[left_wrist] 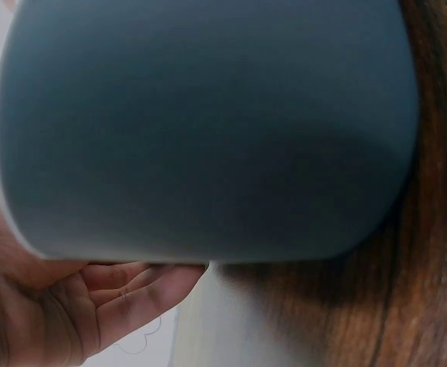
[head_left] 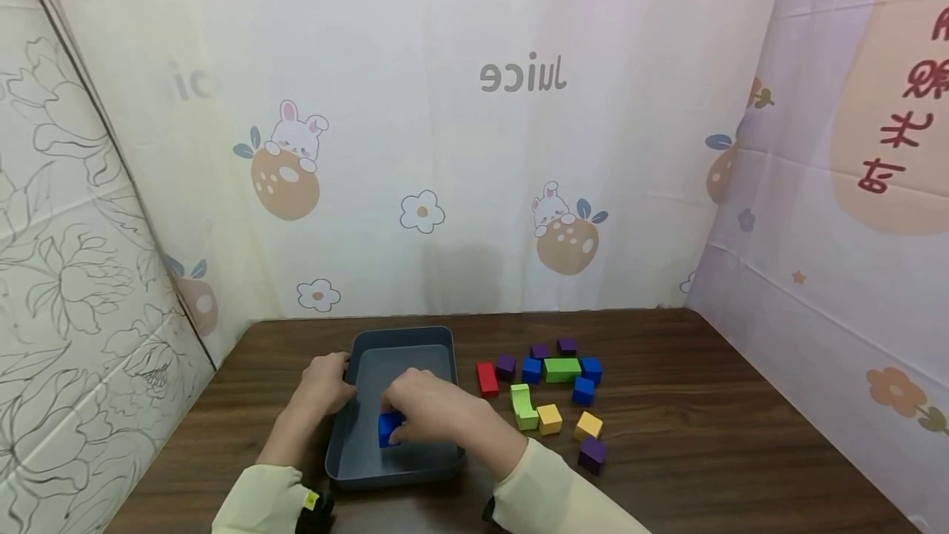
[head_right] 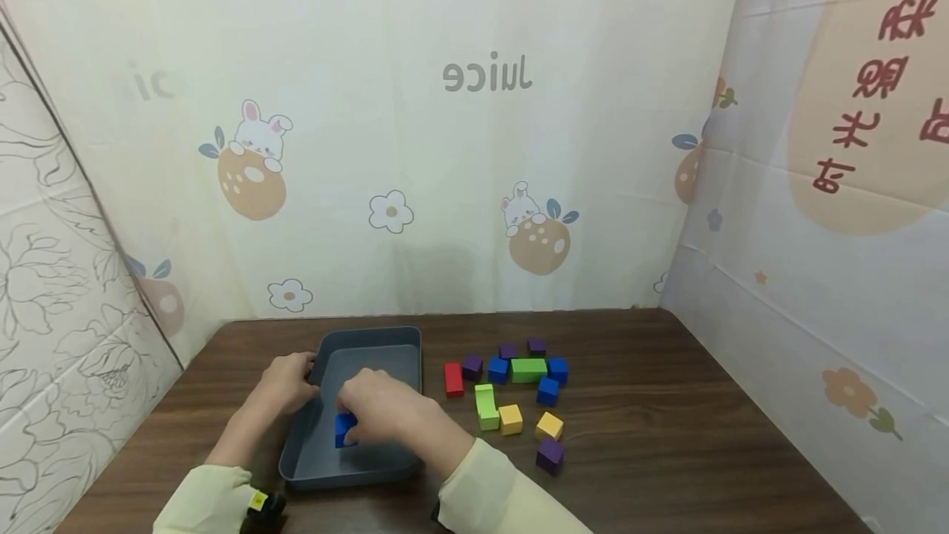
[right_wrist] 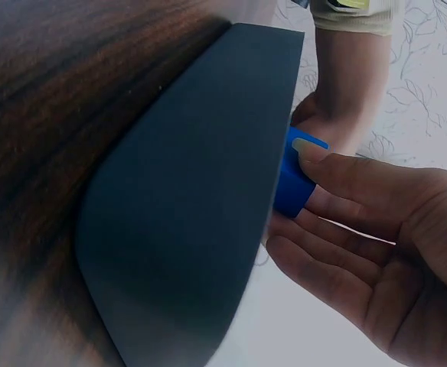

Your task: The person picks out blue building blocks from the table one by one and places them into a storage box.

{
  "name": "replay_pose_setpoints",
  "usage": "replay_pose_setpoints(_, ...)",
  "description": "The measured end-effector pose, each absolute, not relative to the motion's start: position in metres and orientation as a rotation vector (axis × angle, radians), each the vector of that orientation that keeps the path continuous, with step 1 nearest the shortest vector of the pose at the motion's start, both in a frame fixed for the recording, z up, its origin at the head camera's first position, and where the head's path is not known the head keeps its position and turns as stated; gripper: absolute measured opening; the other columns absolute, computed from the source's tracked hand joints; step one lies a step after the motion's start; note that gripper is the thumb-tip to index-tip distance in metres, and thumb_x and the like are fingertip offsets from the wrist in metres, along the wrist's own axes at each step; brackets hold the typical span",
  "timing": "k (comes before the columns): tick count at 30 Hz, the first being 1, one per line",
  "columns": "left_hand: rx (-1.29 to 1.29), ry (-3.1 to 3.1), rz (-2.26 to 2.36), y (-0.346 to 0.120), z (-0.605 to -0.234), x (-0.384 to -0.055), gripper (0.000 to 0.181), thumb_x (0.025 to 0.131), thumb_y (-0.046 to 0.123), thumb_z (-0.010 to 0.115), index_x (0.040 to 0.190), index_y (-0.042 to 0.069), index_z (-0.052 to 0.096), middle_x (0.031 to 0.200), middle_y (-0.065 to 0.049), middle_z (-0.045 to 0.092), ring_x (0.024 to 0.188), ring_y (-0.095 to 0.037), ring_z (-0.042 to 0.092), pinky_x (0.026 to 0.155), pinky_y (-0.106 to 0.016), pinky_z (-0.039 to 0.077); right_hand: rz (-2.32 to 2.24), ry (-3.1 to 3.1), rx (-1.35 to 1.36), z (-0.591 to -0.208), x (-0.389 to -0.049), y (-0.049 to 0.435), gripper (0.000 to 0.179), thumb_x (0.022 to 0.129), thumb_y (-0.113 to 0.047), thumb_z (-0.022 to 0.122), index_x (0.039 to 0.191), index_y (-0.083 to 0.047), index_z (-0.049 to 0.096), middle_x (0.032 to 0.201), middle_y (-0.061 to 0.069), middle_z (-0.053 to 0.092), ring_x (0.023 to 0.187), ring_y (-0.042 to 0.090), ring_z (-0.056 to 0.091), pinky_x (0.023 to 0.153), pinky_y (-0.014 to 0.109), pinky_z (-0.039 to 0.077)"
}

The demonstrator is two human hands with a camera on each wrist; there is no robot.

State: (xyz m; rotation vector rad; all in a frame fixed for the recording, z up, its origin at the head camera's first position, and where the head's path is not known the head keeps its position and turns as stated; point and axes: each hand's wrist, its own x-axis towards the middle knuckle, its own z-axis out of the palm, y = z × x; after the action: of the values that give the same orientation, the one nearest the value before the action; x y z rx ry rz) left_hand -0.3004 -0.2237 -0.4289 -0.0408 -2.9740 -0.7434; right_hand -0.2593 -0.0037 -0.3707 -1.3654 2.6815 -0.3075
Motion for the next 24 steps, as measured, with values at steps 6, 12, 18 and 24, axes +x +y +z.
replay_pose_setpoints(6,-0.035,-2.976,-0.747,-0.224,-0.429,-0.301,0.055,0.086,0.002,0.076,0.136,-0.016,0.059,0.121,-0.032,0.069,0.095,-0.035,0.068,0.084,-0.052,0.06,-0.271,2.684,-1.369,-0.374,-0.258,-0.009,0.017,0.088,-0.023,0.088,0.101,-0.015,0.08,0.085,-0.012,0.069,0.074,-0.001,0.057,0.07,0.017,0.052)
replay_pose_setpoints(12,-0.045,-2.976,-0.724,-0.225,-0.43,-0.303,0.055,0.085,0.002,0.077,0.135,-0.016,0.06,0.121,-0.032,0.069,0.099,-0.037,0.069,0.086,-0.053,0.059,-0.252,2.674,-1.401,-0.38,-0.258,-0.014,0.018,0.088,-0.024,0.089,0.1,-0.015,0.08,0.085,-0.012,0.069,0.074,-0.002,0.057,0.068,0.015,0.051)
replay_pose_setpoints(18,-0.037,-2.987,-0.716,-0.225,-0.43,-0.302,0.056,0.086,0.003,0.077,0.136,-0.016,0.059,0.122,-0.032,0.069,0.101,-0.037,0.069,0.087,-0.054,0.059,-0.218,2.678,-1.416,-0.386,-0.258,-0.016,0.017,0.087,-0.024,0.089,0.097,-0.015,0.079,0.082,-0.011,0.068,0.071,-0.002,0.056,0.064,0.014,0.048)
replay_pose_setpoints(24,-0.062,-2.975,-0.717,-0.225,-0.429,-0.303,0.055,0.086,0.002,0.076,0.136,-0.015,0.06,0.121,-0.031,0.07,0.099,-0.036,0.069,0.085,-0.053,0.059,-0.17,2.701,-1.42,-0.39,-0.257,-0.017,0.019,0.086,-0.026,0.091,0.096,-0.015,0.079,0.083,-0.011,0.069,0.071,-0.002,0.058,0.064,0.015,0.049)
